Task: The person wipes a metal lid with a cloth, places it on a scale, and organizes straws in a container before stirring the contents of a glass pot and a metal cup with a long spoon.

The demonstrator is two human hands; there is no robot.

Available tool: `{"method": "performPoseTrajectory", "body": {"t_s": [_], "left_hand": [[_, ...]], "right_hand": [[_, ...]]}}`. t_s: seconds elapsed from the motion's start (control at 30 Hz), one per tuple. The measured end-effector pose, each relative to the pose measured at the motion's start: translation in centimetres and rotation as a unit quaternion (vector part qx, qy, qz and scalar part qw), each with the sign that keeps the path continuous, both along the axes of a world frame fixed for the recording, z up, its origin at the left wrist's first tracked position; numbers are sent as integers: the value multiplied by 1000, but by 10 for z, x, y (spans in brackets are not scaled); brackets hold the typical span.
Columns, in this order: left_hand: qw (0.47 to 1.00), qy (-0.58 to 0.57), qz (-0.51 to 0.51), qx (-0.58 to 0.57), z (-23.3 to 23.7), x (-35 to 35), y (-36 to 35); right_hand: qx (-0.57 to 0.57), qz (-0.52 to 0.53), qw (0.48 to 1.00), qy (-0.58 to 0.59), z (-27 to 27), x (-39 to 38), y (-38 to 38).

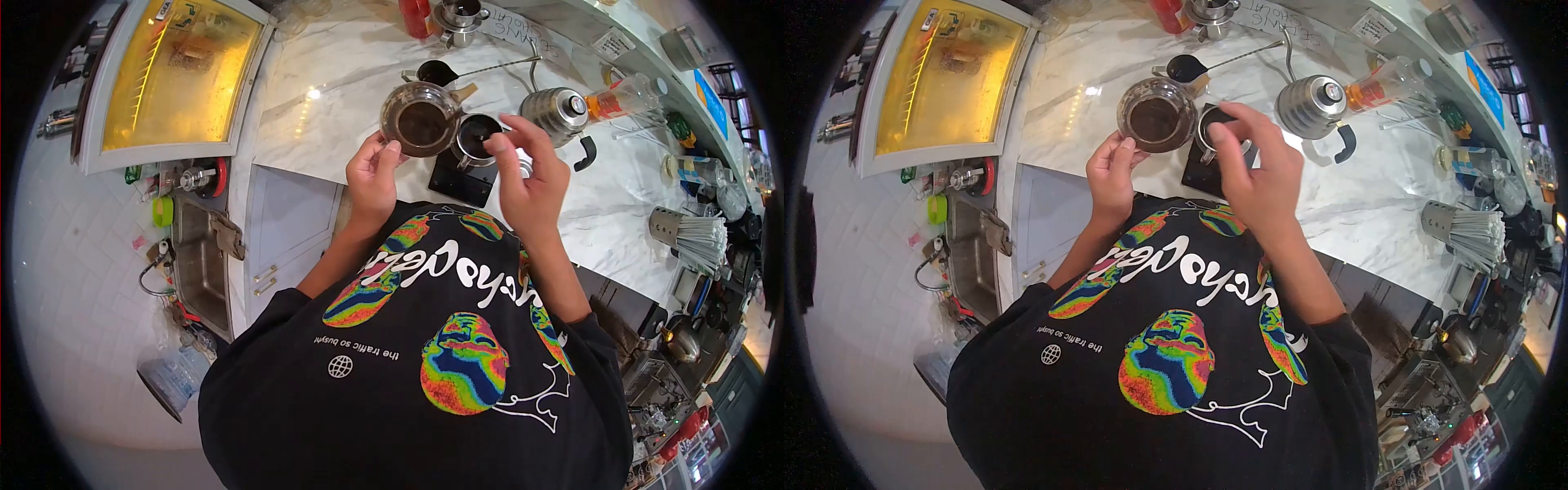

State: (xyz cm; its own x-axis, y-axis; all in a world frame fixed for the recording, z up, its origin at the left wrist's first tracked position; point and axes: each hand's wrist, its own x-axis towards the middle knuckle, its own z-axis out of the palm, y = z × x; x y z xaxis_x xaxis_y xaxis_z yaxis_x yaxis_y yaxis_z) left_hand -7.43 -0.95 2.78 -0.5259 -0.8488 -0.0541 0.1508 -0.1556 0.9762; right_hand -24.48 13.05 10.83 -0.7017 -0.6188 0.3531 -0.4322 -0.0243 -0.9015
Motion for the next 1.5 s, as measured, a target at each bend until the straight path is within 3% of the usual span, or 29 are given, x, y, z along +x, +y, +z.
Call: {"method": "performPoseTrajectory", "body": {"t_s": [0.27, 0.4, 0.6, 0.93, 1.03, 1.13, 1.33, 1.43, 1.5], "left_hand": [[995, -2, 74, 70, -48, 31, -10], [985, -39, 112, 122, -89, 40, -20], [983, -73, 110, 126, -116, 38, -27], [982, -113, 96, 118, -128, 28, -28], [963, -242, 101, 60, -133, 30, -32], [940, -307, 121, -87, -139, 32, -35], [915, -324, 150, -187, -127, 32, -31], [904, -326, 155, -229, -132, 34, -31], [908, -316, 136, -240, -133, 40, -32]], "right_hand": [[33, -78, 984, -156, -38, -36, 34], [18, -59, 969, -240, -62, -58, 33], [77, -24, 962, -262, -73, -74, 4], [151, -25, 957, -247, -77, -111, -67], [154, -18, 969, -191, -87, -120, -84], [120, -1, 979, -164, -94, -124, -97], [157, 57, 985, -50, -69, -99, -83], [153, 53, 985, 60, -57, -92, -65], [119, 27, 991, 54, -47, -86, -51]]}}
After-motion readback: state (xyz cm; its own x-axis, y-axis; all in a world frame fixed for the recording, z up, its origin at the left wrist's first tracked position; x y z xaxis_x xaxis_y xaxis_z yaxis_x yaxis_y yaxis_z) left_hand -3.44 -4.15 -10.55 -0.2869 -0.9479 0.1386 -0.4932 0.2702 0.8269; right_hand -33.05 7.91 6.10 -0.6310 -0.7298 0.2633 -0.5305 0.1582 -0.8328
